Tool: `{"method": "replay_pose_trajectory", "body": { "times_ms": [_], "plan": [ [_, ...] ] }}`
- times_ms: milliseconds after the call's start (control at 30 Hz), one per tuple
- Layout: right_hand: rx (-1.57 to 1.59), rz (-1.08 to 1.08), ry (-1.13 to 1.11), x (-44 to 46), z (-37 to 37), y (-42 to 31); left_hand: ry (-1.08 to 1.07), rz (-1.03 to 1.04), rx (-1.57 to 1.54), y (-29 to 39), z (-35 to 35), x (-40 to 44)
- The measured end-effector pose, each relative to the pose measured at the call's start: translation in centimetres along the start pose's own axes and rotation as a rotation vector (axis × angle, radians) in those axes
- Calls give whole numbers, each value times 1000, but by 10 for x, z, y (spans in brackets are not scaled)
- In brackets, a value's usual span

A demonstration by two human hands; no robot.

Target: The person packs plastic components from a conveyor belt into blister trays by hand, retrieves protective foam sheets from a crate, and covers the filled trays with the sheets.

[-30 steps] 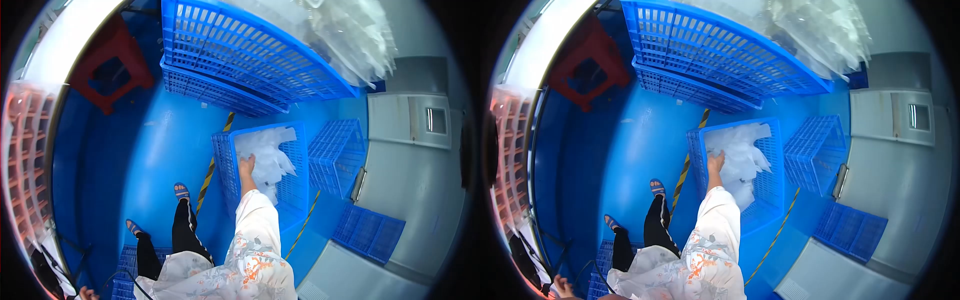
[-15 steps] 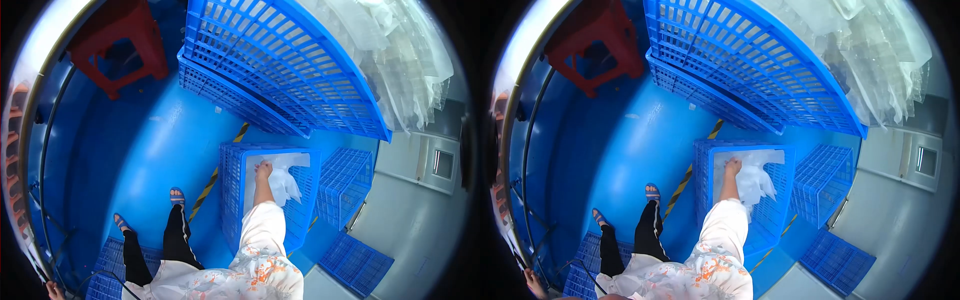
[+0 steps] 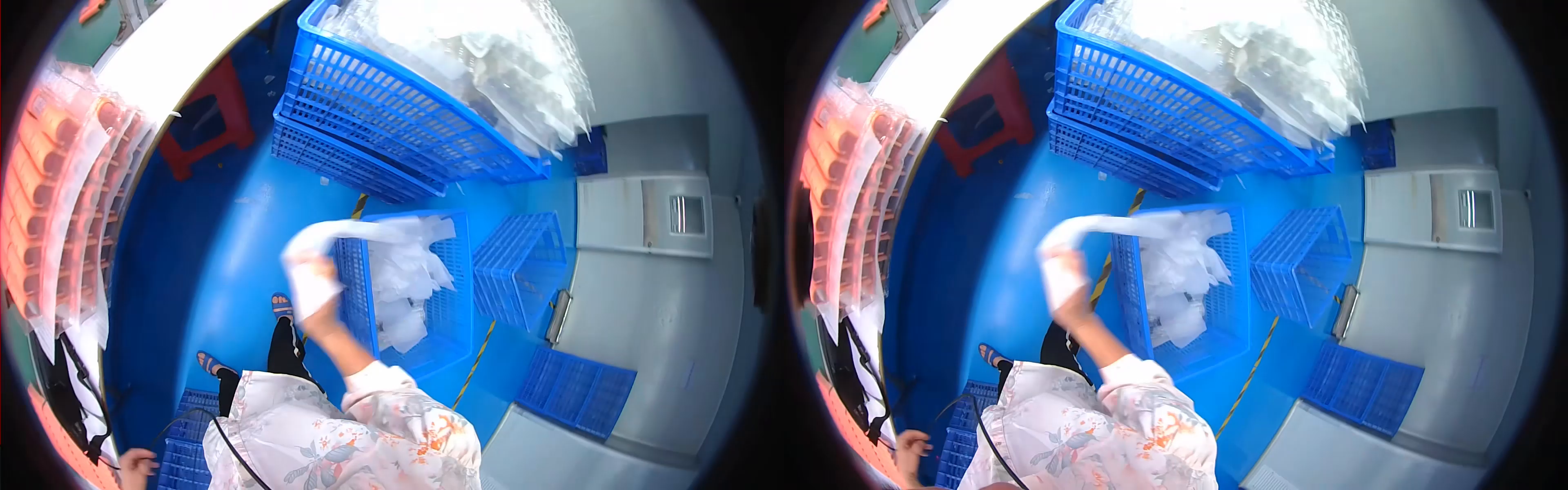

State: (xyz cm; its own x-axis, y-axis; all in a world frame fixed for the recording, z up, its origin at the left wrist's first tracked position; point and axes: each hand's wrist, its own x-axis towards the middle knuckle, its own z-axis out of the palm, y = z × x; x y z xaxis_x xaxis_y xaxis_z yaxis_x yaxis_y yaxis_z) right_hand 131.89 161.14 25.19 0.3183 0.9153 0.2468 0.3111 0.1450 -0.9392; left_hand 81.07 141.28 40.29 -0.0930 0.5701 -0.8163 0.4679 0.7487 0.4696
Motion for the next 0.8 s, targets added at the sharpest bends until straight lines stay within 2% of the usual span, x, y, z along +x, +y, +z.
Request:
{"method": "replay_pose_trajectory", "body": {
  "times_ms": [33, 100, 133, 167, 200, 233, 267, 300, 367, 400, 433, 467, 500, 533, 567, 600, 633, 667, 700, 733, 800],
  "plan": [
    [320, 29, -97, -33, 33, -10, -131, -49, 9, 15, 23, 3],
    [494, 165, -304, -105, 80, -30, -345, -53, -191, 34, 81, 18],
    [556, 240, -413, -144, 100, -40, -400, -4, -320, -3, 107, 47],
    [602, 333, -526, -177, 112, -47, -300, -15, -523, 17, 144, 59],
    [640, 438, -616, -204, 116, -56, -409, -36, -826, 25, 168, 82],
    [710, 804, -797, -210, 108, -68, -361, -65, -1003, 46, 193, 94],
    [619, 581, -668, -224, 109, -61, -287, 7, -931, 20, 205, 127],
    [518, 361, -543, -221, 105, -56, -283, -55, -922, 33, 214, 135],
    [710, 731, -884, -182, 64, -36, -141, -123, -795, 15, 225, 149],
    [580, 786, -984, -149, 32, -26, -119, -141, -838, 25, 229, 150],
    [259, 273, -769, -141, 13, 6, -93, -156, -882, 38, 230, 148],
    [409, 491, -777, -111, -19, 40, -34, -172, -889, 41, 227, 148],
    [333, 794, -599, -102, -46, 84, -43, -124, -865, 41, 220, 149],
    [563, 937, -273, -69, -87, 109, -7, -99, -879, 32, 211, 153],
    [462, 959, -20, -66, -125, 167, -16, -76, -870, 38, 201, 152],
    [361, 863, 173, -76, -158, 236, -3, -74, -861, 25, 186, 154],
    [-27, 964, 321, -85, -180, 302, 11, -106, -884, 28, 175, 150],
    [-391, 967, 161, -109, -203, 369, 153, -245, -972, -3, 151, 157],
    [-749, 939, -9, -123, -214, 417, 96, -268, -993, -22, 130, 153],
    [-962, 883, -189, -115, -209, 433, 264, -275, -957, -6, 144, 149],
    [-1358, 735, -556, -110, -189, 456, 499, -467, -678, -31, 125, 120]
  ]
}}
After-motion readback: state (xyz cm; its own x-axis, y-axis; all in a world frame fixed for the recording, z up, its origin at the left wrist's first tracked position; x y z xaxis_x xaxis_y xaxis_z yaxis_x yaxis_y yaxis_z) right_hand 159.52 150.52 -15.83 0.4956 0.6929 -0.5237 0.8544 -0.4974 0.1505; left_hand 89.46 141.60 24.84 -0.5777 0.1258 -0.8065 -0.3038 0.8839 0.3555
